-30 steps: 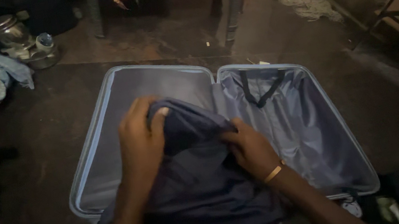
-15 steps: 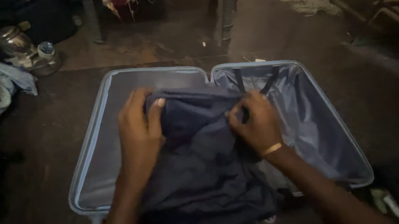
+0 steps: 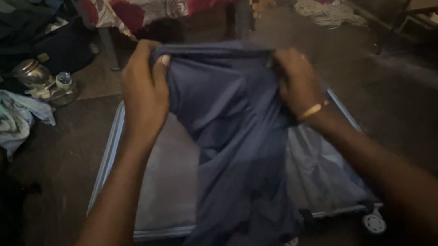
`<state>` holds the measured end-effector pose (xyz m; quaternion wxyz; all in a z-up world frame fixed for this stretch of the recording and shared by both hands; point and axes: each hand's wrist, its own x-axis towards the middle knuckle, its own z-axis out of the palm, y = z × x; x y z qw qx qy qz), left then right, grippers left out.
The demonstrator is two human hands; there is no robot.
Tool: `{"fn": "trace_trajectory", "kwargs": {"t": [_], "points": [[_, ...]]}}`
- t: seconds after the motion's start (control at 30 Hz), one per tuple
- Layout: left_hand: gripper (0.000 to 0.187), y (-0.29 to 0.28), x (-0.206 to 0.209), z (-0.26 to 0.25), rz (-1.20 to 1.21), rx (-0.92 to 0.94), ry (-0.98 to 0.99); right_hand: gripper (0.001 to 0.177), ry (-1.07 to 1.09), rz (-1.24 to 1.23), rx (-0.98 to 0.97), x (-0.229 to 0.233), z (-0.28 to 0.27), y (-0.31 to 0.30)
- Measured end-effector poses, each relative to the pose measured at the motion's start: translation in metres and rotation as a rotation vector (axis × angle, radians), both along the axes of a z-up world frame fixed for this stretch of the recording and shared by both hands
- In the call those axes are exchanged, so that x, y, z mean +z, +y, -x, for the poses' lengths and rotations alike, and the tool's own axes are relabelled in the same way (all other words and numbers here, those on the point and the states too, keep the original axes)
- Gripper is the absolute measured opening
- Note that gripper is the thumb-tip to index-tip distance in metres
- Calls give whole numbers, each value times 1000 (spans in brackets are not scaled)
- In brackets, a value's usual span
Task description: The person picks up a folded black garment, places it into a suitcase, and then takes a blue shirt, spreads it out, and rolls it up before placing it next to the first item.
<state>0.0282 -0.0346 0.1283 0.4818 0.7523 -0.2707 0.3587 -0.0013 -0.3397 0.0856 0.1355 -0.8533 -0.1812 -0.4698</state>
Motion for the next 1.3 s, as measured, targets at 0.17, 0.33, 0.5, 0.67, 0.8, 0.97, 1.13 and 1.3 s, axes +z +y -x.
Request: {"fn": "trace_trajectory", "kwargs": {"t": [0.17, 0.33, 0.5, 0.67, 0.8, 0.97, 1.13, 1.3], "points": [[18, -14, -25, -36, 20, -18, 13, 23, 41, 64, -67, 32, -4, -30], [26, -24, -60, -24, 3, 1, 308, 19, 14, 120, -10, 21, 5, -48], [29, -48, -70, -17, -3, -72, 313, 14, 110, 163, -153, 19, 7, -83], [35, -95, -94, -32, -17, -87, 156, 6, 175, 257, -335, 17, -9, -142], [39, -154, -107, -11, -15, -151, 221, 10, 68, 469, -530, 23, -29, -200], [47, -205, -66, 32, 93, -279, 563, 11, -227, 450, -679, 67, -33, -235], [47, -198, -25, 48, 527, -621, 577, 13, -189, 355, -670, 104, -74, -225], [55, -120, -44, 84, 598, -597, 938, 16, 239, 227, -462, 28, -88, -131]]}}
